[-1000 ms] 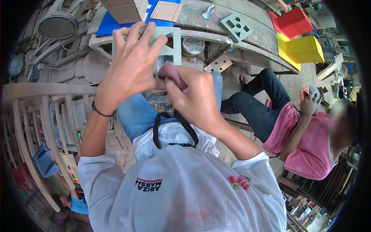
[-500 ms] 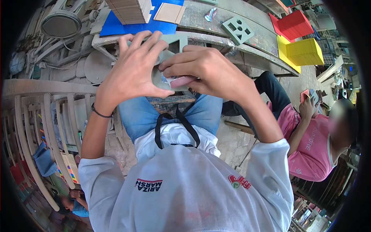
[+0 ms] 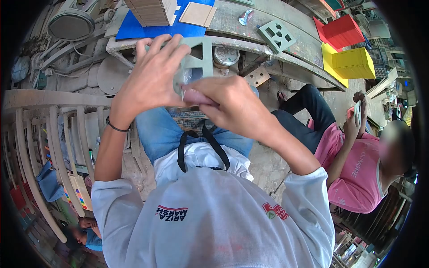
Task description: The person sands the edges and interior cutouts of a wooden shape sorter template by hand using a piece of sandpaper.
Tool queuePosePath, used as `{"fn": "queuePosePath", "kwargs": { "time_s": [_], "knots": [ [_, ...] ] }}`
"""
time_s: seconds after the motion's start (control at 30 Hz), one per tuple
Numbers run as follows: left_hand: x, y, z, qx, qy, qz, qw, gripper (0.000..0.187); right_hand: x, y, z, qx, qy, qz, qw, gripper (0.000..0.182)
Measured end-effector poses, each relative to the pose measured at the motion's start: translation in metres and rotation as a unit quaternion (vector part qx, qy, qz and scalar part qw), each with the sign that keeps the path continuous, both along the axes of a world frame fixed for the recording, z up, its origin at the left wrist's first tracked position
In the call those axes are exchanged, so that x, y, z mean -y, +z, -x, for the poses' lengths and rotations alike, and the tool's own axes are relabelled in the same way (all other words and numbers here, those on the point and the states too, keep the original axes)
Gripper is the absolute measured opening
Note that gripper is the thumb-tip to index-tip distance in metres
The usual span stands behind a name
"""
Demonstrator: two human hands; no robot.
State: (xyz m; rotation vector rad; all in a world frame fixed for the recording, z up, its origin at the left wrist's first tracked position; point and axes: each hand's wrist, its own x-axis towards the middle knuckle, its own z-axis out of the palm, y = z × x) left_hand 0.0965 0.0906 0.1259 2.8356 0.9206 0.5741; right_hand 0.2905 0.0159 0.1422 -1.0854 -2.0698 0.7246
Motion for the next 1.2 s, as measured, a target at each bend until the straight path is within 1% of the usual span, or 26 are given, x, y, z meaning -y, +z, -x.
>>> {"fn": "queuePosePath", "kwargs": {
  "time_s": [0.07,0.13,0.17,0.2,0.27,0.33,0.37,0.4,0.47,0.5,0.53,0.57,0.6,0.63,0.67,0.7,0.73,0.8,0.87,0.93,0.97,1.0,1.07,1.13,1.17,1.2],
  "knots": [
    [-0.002,-0.006,0.0,0.01,0.001,-0.002,1.0,0.089,-0.002,0.012,-0.002,-0.009,0.014,-0.002,1.0,0.015],
    [0.0,-0.003,0.0,0.02,-0.002,-0.003,1.0,0.09,-0.007,0.033,-0.014,0.012,0.035,0.106,0.994,0.021],
    [0.002,0.0,0.0,0.03,-0.002,-0.004,1.0,0.09,-0.009,0.032,-0.022,-0.006,0.04,0.097,0.994,0.027],
    [0.002,0.002,0.002,0.03,0.0,-0.005,1.0,0.09,-0.014,0.035,-0.031,-0.022,0.059,0.032,0.998,0.03],
    [0.005,0.006,0.008,0.064,0.003,0.002,0.998,0.09,-0.018,0.04,-0.043,-0.143,0.048,-0.022,0.988,0.032],
    [0.008,0.01,0.01,0.073,-0.005,0.011,0.997,0.089,-0.012,0.043,-0.052,-0.271,-0.067,0.072,0.957,0.031],
    [0.009,0.011,0.011,0.083,-0.017,0.02,0.996,0.088,-0.013,0.039,-0.055,-0.292,-0.125,0.069,0.946,0.026],
    [0.01,0.012,0.011,0.082,-0.02,0.018,0.996,0.088,-0.015,0.027,-0.065,-0.292,-0.167,0.113,0.935,0.028],
    [0.011,0.012,0.01,0.125,-0.046,0.062,0.989,0.087,-0.019,-0.004,-0.065,-0.433,-0.174,0.172,0.867,0.034],
    [0.01,0.012,0.009,0.124,-0.048,0.061,0.989,0.087,-0.016,-0.02,-0.059,-0.445,-0.177,0.21,0.852,0.035],
    [0.01,0.01,0.008,0.16,-0.068,0.104,0.979,0.088,-0.013,-0.028,-0.047,-0.457,-0.179,0.248,0.835,0.036],
    [0.009,0.008,0.007,0.194,-0.087,0.147,0.966,0.089,-0.008,-0.028,-0.037,-0.485,-0.127,0.276,0.82,0.032],
    [0.01,0.002,0.005,0.191,-0.088,0.148,0.966,0.089,-0.004,-0.034,-0.029,-0.488,-0.109,0.282,0.819,0.029],
    [0.012,-0.008,0.002,0.298,-0.119,0.26,0.911,0.089,-0.002,-0.034,-0.019,-0.467,-0.116,0.231,0.845,0.028],
    [0.013,-0.018,-0.001,0.396,-0.146,0.366,0.83,0.09,0.001,-0.034,-0.012,-0.444,-0.122,0.18,0.869,0.028],
    [0.017,-0.024,-0.004,0.452,-0.15,0.41,0.778,0.096,0.003,-0.033,-0.011,-0.43,-0.118,0.159,0.881,0.03],
    [0.019,-0.027,-0.005,0.448,-0.152,0.41,0.779,0.096,0.006,-0.033,-0.009,-0.432,-0.119,0.157,0.88,0.03],
    [0.025,-0.028,-0.005,0.513,-0.143,0.492,0.689,0.1,0.011,-0.036,-0.004,-0.432,-0.101,0.083,0.892,0.033],
    [0.03,-0.026,-0.002,0.509,-0.121,0.514,0.68,0.101,0.012,-0.032,-0.006,-0.398,-0.088,0.07,0.91,0.036],
    [0.032,-0.023,0.003,0.518,-0.09,0.589,0.614,0.103,0.011,-0.032,-0.009,-0.43,-0.077,0.05,0.898,0.036],
    [0.033,-0.023,0.003,0.526,-0.082,0.593,0.604,0.104,0.014,-0.025,-0.015,-0.429,-0.106,0.11,0.89,0.035],
    [0.033,-0.024,0.004,0.524,-0.082,0.594,0.605,0.104,0.014,-0.024,-0.019,-0.431,-0.107,0.109,0.889,0.035],
    [0.035,-0.029,0.007,0.546,-0.079,0.631,0.546,0.106,0.014,-0.024,-0.024,-0.41,-0.085,0.126,0.899,0.035],
    [0.035,-0.027,0.006,0.534,-0.072,0.629,0.56,0.106,0.014,-0.02,-0.013,-0.423,-0.091,0.12,0.893,0.036],
    [0.036,-0.027,0.005,0.523,-0.066,0.628,0.572,0.105,0.012,-0.018,-0.012,-0.318,-0.096,0.029,0.943,0.036],
    [0.035,-0.03,0.007,0.521,-0.067,0.631,0.572,0.105,0.01,-0.017,-0.011,-0.206,-0.099,-0.062,0.972,0.037]
  ]
}}
